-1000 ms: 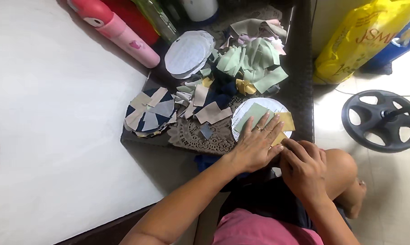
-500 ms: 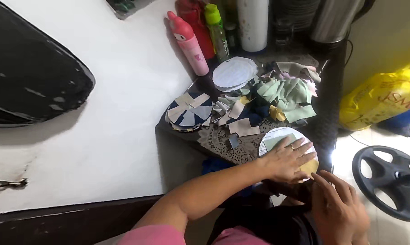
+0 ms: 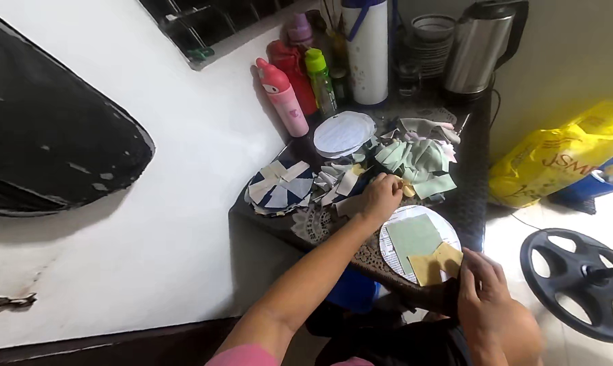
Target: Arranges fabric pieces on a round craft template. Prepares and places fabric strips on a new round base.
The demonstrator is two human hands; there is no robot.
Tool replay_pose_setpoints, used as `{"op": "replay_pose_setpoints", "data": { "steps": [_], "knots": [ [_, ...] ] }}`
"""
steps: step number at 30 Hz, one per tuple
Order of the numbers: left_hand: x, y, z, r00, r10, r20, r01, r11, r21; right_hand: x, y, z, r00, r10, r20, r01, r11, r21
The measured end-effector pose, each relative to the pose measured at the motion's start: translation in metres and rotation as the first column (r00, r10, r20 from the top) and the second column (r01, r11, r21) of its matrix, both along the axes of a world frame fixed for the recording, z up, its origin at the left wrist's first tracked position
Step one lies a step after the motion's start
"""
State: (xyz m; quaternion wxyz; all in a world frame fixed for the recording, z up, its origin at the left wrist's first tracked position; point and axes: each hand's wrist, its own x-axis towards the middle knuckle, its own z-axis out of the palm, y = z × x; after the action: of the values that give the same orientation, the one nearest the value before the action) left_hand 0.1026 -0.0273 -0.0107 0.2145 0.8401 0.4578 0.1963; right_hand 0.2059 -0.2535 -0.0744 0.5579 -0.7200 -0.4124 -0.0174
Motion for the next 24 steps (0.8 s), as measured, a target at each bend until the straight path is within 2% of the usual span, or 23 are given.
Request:
{"op": "replay_pose_setpoints", "data": {
  "steps": [2,6,9,11,13,15,18,22,24],
  "knots": [
    [0.003,-0.002,-0.004,0.998,-0.029,-0.05,0.031,0.999,0.029,-0.001,0.001,-0.001,1.0,0.0,0.029,0.0,1.0,-0.007],
    [0.013,-0.001,-0.021,0.977,-0.179,-0.113,0.204,0.942,0.267,0.0,0.002,-0.004,0.996,0.005,0.086,-0.004,1.0,-0.009],
    [0.016,0.009,-0.021,0.975,-0.206,-0.089,0.223,0.934,0.279,0.0,0.002,-0.005,0.996,0.004,0.088,-0.004,1.0,-0.005],
    [0.013,0.014,-0.003,0.99,-0.14,0.013,0.137,0.982,0.128,0.0,0.002,-0.005,0.997,-0.001,0.084,0.0,1.0,0.013],
    [0.008,0.019,0.02,0.989,-0.012,0.145,0.025,0.996,-0.089,-0.001,0.002,-0.005,0.996,-0.002,0.084,0.001,1.0,0.012],
    [0.0,0.028,0.03,0.939,0.135,0.316,-0.04,0.956,-0.29,-0.001,0.002,-0.006,0.996,-0.004,0.091,0.002,1.0,0.023],
    [-0.011,0.038,0.038,0.844,0.284,0.455,-0.01,0.856,-0.516,-0.001,0.003,-0.006,0.996,0.001,0.089,-0.003,1.0,0.023],
    [-0.023,0.04,0.042,0.786,0.391,0.478,0.018,0.76,-0.65,-0.002,0.003,-0.006,0.996,0.002,0.092,-0.002,1.0,0.003],
    [-0.031,0.04,0.042,0.822,0.331,0.464,0.01,0.805,-0.593,-0.002,0.002,-0.006,0.995,0.01,0.099,-0.009,1.0,-0.013]
  ]
}}
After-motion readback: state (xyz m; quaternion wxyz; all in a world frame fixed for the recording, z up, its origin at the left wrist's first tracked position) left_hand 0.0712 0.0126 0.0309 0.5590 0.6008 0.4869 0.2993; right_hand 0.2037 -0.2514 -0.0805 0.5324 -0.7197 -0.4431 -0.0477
